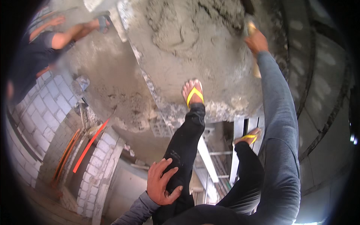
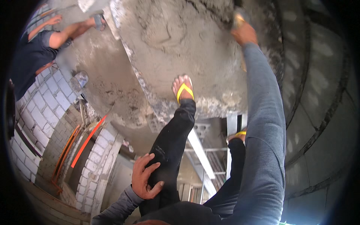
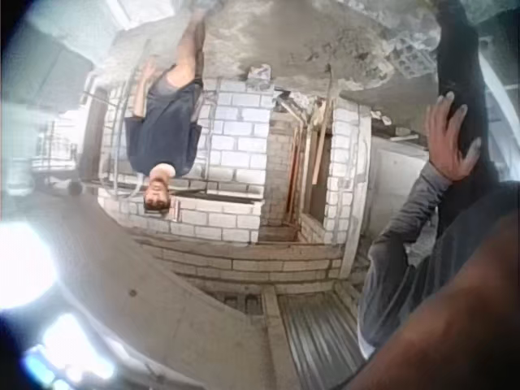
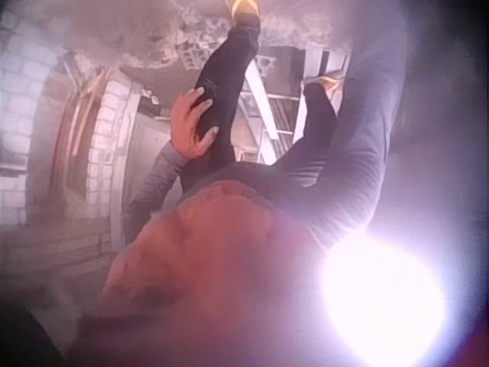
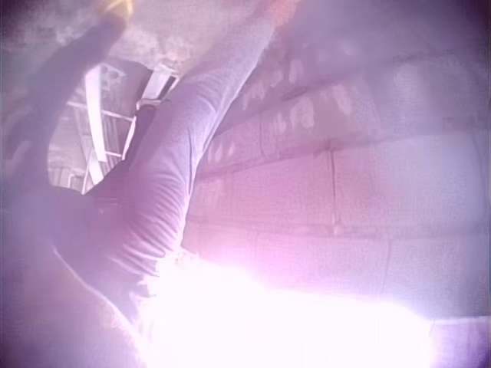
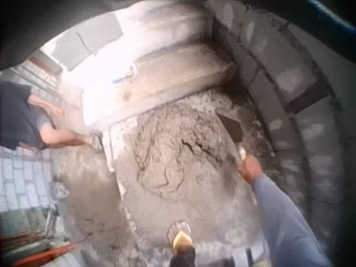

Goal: The person scoops wet mortar from a pile on the ground using a trowel and applies it into the hollows of a concrete block wall. The person repeatedly moves between the mortar pile and the wall to fill the block cavities.

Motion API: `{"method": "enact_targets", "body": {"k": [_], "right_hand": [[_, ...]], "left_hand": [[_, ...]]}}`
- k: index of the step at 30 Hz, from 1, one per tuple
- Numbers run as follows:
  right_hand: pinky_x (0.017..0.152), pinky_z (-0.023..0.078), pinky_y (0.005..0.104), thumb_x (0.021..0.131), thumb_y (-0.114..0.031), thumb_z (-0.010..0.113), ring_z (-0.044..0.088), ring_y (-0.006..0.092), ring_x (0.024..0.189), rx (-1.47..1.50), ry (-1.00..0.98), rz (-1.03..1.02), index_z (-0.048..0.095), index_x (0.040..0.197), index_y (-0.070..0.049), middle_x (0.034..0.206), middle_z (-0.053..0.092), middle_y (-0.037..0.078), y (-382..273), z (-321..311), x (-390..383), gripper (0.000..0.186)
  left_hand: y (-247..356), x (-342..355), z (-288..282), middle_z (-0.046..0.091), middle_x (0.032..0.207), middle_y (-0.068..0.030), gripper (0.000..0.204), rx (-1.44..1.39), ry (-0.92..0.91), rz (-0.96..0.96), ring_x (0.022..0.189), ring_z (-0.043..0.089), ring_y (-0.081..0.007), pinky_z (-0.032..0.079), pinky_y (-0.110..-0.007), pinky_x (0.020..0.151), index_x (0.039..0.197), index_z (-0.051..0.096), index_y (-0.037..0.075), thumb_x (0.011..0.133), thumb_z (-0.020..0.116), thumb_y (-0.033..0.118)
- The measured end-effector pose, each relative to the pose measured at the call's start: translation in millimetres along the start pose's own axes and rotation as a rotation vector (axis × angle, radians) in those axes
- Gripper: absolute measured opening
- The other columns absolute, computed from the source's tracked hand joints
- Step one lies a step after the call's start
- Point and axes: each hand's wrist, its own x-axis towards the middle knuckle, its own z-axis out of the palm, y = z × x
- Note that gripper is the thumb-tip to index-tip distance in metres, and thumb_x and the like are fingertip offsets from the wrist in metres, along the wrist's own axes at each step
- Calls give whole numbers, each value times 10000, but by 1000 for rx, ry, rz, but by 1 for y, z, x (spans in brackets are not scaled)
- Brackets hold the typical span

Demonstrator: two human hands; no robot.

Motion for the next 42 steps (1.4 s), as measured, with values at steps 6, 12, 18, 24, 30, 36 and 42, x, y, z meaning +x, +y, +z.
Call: {"method": "enact_targets", "body": {"k": [6,12,18,24,30,36,42], "right_hand": [[847,592,545,858,-111,699,711,516,926,113,-169,108,484,1239,52,1026,705,354,-43,76,-134,467],[813,562,554,867,-220,675,701,493,922,218,-209,239,535,1297,-8,985,721,300,18,36,-296,499],[697,576,455,900,-245,694,726,359,771,724,-221,584,650,1161,18,845,712,224,72,81,-341,373],[461,492,363,923,-177,666,588,184,498,1001,-419,304,588,799,-18,633,600,91,-85,131,-130,216],[441,486,335,877,-77,714,540,149,505,1286,-617,127,578,911,-26,679,568,44,-88,108,-110,150],[593,552,449,934,-208,707,675,319,633,746,-227,157,548,1084,-23,785,677,164,-57,102,-179,286],[844,539,577,970,-332,657,699,510,943,343,23,148,462,1281,-66,1052,721,293,-74,117,-194,453]], "left_hand": [[11,14,-3,515,1501,-202,645,37,3,1,1380,493,-435,312,-633,1141,1329,629,69,768,782,347],[24,16,-9,496,1512,-203,618,127,-10,15,1383,475,-424,317,-585,1154,1359,598,66,812,771,296],[18,24,-15,512,1501,-205,597,50,-2,-15,1380,487,-430,305,-599,1167,1329,623,65,797,767,295],[14,27,-11,515,1502,-198,591,86,-64,-69,1395,485,-426,291,-617,1174,1308,641,72,773,761,292],[12,25,-5,504,1513,-165,552,115,-50,-111,1408,472,-413,275,-641,1168,1296,650,92,801,751,314],[23,30,-9,513,1499,-181,532,128,-28,-105,1398,477,-419,283,-640,1166,1283,648,79,796,745,270],[28,35,-8,513,1496,-174,527,147,-29,-85,1397,479,-422,291,-637,1159,1290,638,88,804,746,259]]}}
